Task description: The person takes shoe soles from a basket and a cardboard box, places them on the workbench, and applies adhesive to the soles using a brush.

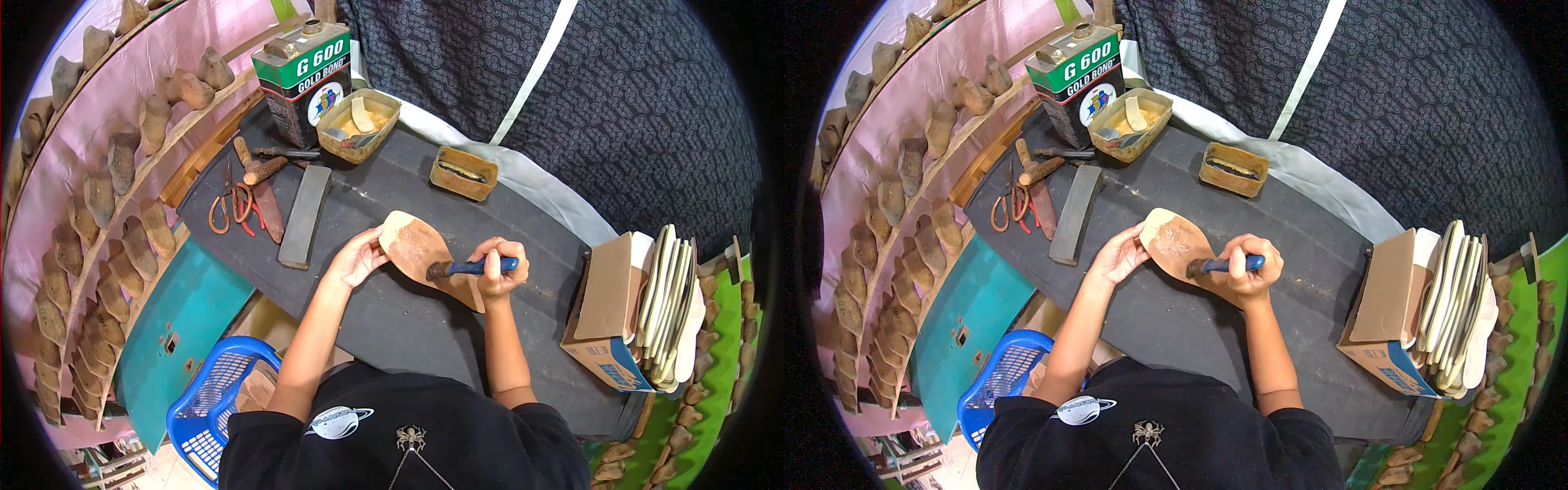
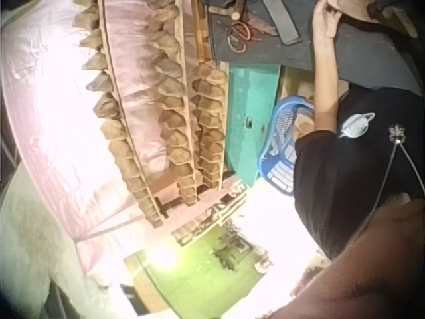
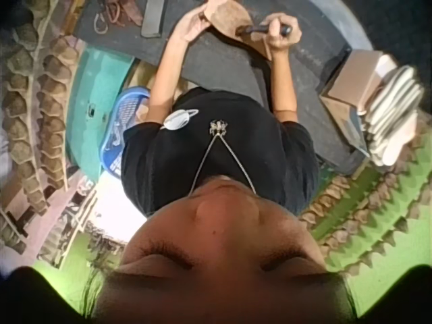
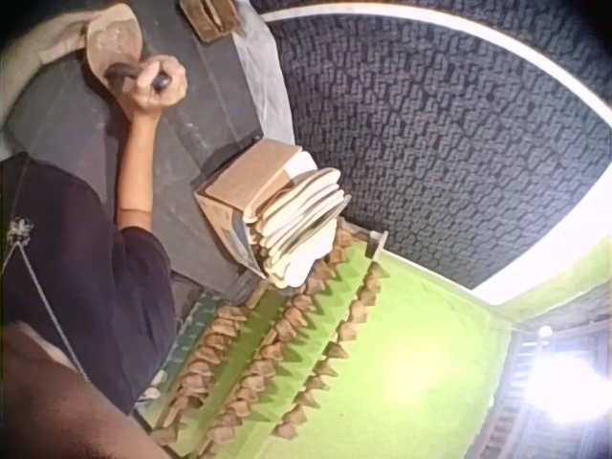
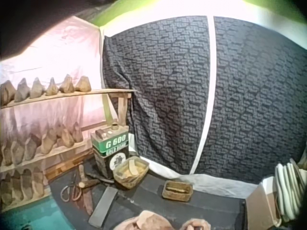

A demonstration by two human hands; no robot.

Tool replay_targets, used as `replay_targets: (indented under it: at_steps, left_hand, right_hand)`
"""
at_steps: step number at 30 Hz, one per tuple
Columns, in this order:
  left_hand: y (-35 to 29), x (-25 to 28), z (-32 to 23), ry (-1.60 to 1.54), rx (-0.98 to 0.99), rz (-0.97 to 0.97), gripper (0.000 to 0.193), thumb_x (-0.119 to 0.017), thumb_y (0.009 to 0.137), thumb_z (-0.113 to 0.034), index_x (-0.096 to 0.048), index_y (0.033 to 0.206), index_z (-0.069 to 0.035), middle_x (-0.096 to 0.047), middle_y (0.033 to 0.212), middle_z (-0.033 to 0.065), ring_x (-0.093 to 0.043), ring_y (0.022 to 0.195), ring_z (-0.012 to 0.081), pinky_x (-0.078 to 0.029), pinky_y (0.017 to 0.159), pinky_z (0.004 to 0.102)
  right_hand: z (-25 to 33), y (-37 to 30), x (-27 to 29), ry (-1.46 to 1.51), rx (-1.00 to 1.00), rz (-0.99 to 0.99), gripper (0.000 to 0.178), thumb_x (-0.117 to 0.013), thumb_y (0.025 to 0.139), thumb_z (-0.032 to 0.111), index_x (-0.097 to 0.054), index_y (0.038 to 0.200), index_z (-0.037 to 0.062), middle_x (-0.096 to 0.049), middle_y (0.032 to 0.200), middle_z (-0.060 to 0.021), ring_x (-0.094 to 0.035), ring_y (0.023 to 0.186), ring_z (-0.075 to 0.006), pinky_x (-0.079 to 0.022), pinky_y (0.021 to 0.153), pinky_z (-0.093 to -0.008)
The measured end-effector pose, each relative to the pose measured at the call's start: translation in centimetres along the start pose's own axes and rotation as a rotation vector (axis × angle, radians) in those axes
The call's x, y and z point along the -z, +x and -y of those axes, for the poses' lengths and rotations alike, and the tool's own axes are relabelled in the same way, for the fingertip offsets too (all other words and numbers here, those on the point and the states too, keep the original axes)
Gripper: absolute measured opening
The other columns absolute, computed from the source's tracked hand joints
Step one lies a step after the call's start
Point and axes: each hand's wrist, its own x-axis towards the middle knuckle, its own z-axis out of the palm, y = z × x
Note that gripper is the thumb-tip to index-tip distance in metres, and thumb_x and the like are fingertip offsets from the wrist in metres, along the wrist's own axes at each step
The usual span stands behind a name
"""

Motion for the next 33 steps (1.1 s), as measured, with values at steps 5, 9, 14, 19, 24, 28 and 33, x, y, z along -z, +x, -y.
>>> replay_targets:
  at_steps: [5, 9, 14, 19, 24, 28, 33]
  left_hand:
    - [0.1, 0.1, 0.2, 0.01, -0.005, -0.007, 0.033, -0.047, 0.082, -0.016, -0.044, 0.11, -0.001, -0.054, 0.096, 0.0085, -0.055, 0.085, 0.0144, -0.049, 0.072, 0.0249]
    - [0.1, 0.5, 0.2, 0.05, 0.009, -0.025, 0.03, -0.048, 0.081, -0.017, -0.047, 0.106, -0.001, -0.055, 0.094, 0.0078, -0.055, 0.084, 0.0137, -0.049, 0.071, 0.0246]
    - [0.2, 0.5, 0.2, 0.09, 0.005, -0.05, 0.027, -0.049, 0.08, -0.018, -0.049, 0.101, -0.001, -0.055, 0.093, 0.0069, -0.055, 0.082, 0.0129, -0.048, 0.071, 0.0238]
    - [0.3, 0.2, 0.2, 0.119, -0.015, -0.056, 0.026, -0.049, 0.081, -0.018, -0.05, 0.101, -0.002, -0.056, 0.092, 0.0064, -0.055, 0.081, 0.0119, -0.048, 0.07, 0.0231]
    - [0.2, 0.5, 0.3, 0.155, -0.039, -0.076, 0.019, -0.051, 0.08, -0.019, -0.053, 0.094, -0.005, -0.057, 0.087, 0.0049, -0.055, 0.079, 0.0128, -0.048, 0.068, 0.0251]
    - [0.2, 0.2, 0.3, 0.196, -0.086, -0.136, 0.015, -0.051, 0.08, -0.017, -0.053, 0.088, -0.005, -0.058, 0.082, 0.005, -0.057, 0.074, 0.0128, -0.049, 0.065, 0.0251]
    - [0.1, 0.0, 0.3, 0.263, -0.109, -0.178, 0.014, -0.052, 0.08, -0.017, -0.052, 0.085, -0.005, -0.058, 0.081, 0.0049, -0.057, 0.074, 0.0125, -0.049, 0.064, 0.0245]
  right_hand:
    - [-0.8, 0.0, -1.5, 0.037, -0.009, -0.045, 0.009, -0.046, 0.076, 0.006, -0.038, 0.076, 0.0026, -0.054, 0.064, -0.0151, -0.054, 0.058, -0.0175, -0.045, 0.054, -0.0276]
    - [-1.0, -0.5, -0.7, 0.03, -0.041, 0.051, 0.009, -0.047, 0.075, 0.005, -0.038, 0.075, 0.0031, -0.055, 0.065, -0.015, -0.053, 0.059, -0.0164, -0.044, 0.056, -0.0269]
    - [-1.1, -0.4, 1.1, -0.042, -0.061, 0.027, 0.009, -0.046, 0.074, 0.006, -0.037, 0.072, 0.0037, -0.05, 0.051, -0.01, -0.047, 0.044, -0.0122, -0.039, 0.043, -0.0234]
    - [-1.1, -0.1, 0.3, 0.039, -0.098, -0.148, 0.006, -0.043, 0.078, 0.006, -0.038, 0.076, 0.0036, -0.052, 0.058, -0.0115, -0.05, 0.05, -0.0137, -0.041, 0.05, -0.0238]
    - [-1.7, -0.5, -0.4, 0.03, -0.113, 0.051, 0.008, -0.045, 0.08, 0.008, -0.039, 0.077, 0.0036, -0.055, 0.069, -0.0144, -0.053, 0.062, -0.0165, -0.044, 0.06, -0.0284]
    - [-2.0, -1.6, 1.5, 0.08, -0.173, -0.075, 0.011, -0.045, 0.079, 0.009, -0.036, 0.073, 0.0049, -0.051, 0.062, -0.0109, -0.049, 0.054, -0.0136, -0.041, 0.052, -0.0246]
    - [-2.2, -1.0, 3.7, 0.042, -0.224, -0.094, 0.013, -0.046, 0.079, 0.01, -0.038, 0.07, 0.004, -0.049, 0.054, -0.008, -0.047, 0.047, -0.0113, -0.038, 0.045, -0.0217]
